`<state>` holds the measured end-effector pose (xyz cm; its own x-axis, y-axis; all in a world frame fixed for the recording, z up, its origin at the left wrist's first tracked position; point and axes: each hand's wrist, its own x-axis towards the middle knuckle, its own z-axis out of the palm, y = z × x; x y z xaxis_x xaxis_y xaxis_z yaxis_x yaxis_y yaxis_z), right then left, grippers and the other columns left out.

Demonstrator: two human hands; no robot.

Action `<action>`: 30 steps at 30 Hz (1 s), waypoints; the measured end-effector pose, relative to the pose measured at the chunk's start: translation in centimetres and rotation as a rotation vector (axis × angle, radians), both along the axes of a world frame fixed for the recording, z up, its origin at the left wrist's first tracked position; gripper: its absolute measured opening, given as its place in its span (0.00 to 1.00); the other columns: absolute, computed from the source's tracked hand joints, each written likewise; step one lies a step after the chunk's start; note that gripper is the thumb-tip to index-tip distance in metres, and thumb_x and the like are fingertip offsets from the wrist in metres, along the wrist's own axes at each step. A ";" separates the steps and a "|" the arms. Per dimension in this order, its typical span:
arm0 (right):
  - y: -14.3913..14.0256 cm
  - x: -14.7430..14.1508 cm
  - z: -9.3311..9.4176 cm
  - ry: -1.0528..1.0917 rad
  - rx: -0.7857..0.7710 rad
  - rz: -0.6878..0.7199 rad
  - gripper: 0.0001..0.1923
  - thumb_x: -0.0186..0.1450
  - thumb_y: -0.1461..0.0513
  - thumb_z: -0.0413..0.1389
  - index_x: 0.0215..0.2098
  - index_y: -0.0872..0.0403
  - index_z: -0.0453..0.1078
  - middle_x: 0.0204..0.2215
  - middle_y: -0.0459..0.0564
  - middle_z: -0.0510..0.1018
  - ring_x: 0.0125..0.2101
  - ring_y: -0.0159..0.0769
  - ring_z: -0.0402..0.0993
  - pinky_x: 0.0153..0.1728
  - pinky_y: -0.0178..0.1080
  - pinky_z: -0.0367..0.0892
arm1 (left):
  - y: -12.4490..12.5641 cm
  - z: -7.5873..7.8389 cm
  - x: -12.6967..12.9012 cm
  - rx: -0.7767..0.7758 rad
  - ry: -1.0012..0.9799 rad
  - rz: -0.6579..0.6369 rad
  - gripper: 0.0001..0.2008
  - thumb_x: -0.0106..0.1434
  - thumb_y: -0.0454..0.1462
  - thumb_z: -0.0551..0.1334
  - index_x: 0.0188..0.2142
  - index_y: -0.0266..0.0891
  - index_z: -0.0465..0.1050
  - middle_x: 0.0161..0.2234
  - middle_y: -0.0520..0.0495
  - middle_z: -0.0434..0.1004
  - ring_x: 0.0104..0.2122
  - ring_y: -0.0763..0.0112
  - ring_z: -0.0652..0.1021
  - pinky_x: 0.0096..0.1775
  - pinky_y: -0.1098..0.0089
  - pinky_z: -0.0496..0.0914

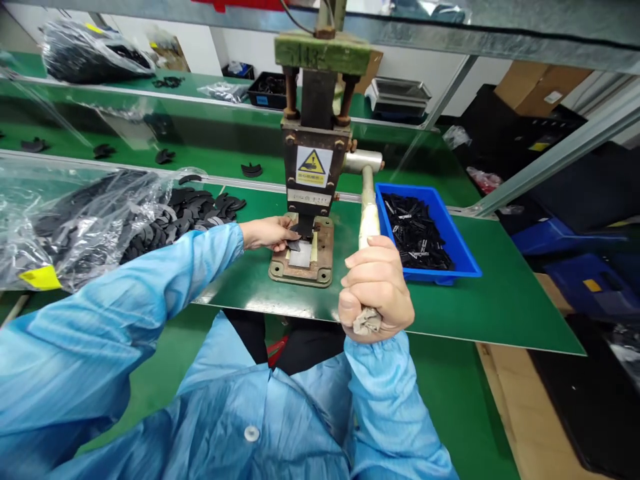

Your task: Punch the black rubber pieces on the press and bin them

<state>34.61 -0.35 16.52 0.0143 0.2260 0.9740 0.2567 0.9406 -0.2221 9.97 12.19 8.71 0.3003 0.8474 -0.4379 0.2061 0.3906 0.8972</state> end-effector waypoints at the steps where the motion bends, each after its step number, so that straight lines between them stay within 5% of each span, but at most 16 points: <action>1: 0.1 0.1 0.0 -0.002 0.005 -0.001 0.13 0.68 0.58 0.61 0.27 0.50 0.67 0.23 0.40 0.75 0.31 0.36 0.78 0.52 0.58 0.75 | -0.5 0.2 0.3 0.024 0.009 0.023 0.13 0.60 0.38 0.77 0.38 0.40 0.74 0.18 0.53 0.72 0.16 0.72 0.72 0.23 0.70 0.69; 6: 0.9 0.8 -0.5 -0.012 0.002 -0.010 0.13 0.63 0.57 0.64 0.25 0.49 0.67 0.22 0.40 0.76 0.31 0.39 0.80 0.51 0.61 0.76 | -5.3 0.1 1.6 0.264 -0.075 0.188 0.14 0.66 0.40 0.72 0.46 0.41 0.71 0.25 0.52 0.74 0.22 0.71 0.76 0.27 0.69 0.72; 9: 1.6 1.0 -1.0 0.017 0.040 -0.006 0.15 0.63 0.55 0.65 0.23 0.48 0.66 0.20 0.40 0.76 0.29 0.39 0.80 0.50 0.61 0.76 | -8.9 -0.4 0.1 0.486 -0.066 0.087 0.13 0.69 0.43 0.68 0.50 0.41 0.74 0.33 0.47 0.78 0.31 0.69 0.79 0.34 0.68 0.74; 15: 1.9 1.1 -1.2 0.018 0.055 -0.020 0.18 0.62 0.52 0.65 0.21 0.47 0.66 0.18 0.41 0.75 0.27 0.42 0.79 0.46 0.63 0.77 | -11.4 1.3 -11.5 0.873 0.665 0.059 0.12 0.70 0.40 0.62 0.50 0.41 0.79 0.48 0.40 0.80 0.48 0.57 0.80 0.54 0.56 0.74; 20: 1.5 1.1 -1.1 0.012 0.024 -0.017 0.19 0.64 0.52 0.65 0.22 0.48 0.66 0.18 0.42 0.74 0.28 0.41 0.80 0.47 0.64 0.77 | -11.5 2.9 -20.1 0.846 1.147 -0.165 0.18 0.65 0.35 0.63 0.54 0.41 0.78 0.52 0.38 0.79 0.54 0.49 0.77 0.59 0.51 0.71; 25: 1.8 0.8 -1.2 0.030 0.044 -0.026 0.21 0.64 0.50 0.64 0.21 0.49 0.64 0.18 0.42 0.74 0.27 0.41 0.78 0.45 0.64 0.77 | -13.4 1.3 -20.4 0.829 1.280 -0.309 0.28 0.63 0.34 0.64 0.64 0.43 0.74 0.61 0.36 0.74 0.58 0.46 0.74 0.60 0.49 0.69; 30: 2.1 0.8 -1.2 0.038 0.073 -0.020 0.21 0.64 0.51 0.65 0.20 0.49 0.64 0.17 0.42 0.73 0.26 0.40 0.78 0.45 0.62 0.77 | -13.0 0.1 -18.8 0.918 1.210 -0.260 0.20 0.71 0.35 0.59 0.58 0.45 0.81 0.58 0.36 0.77 0.56 0.48 0.74 0.57 0.48 0.68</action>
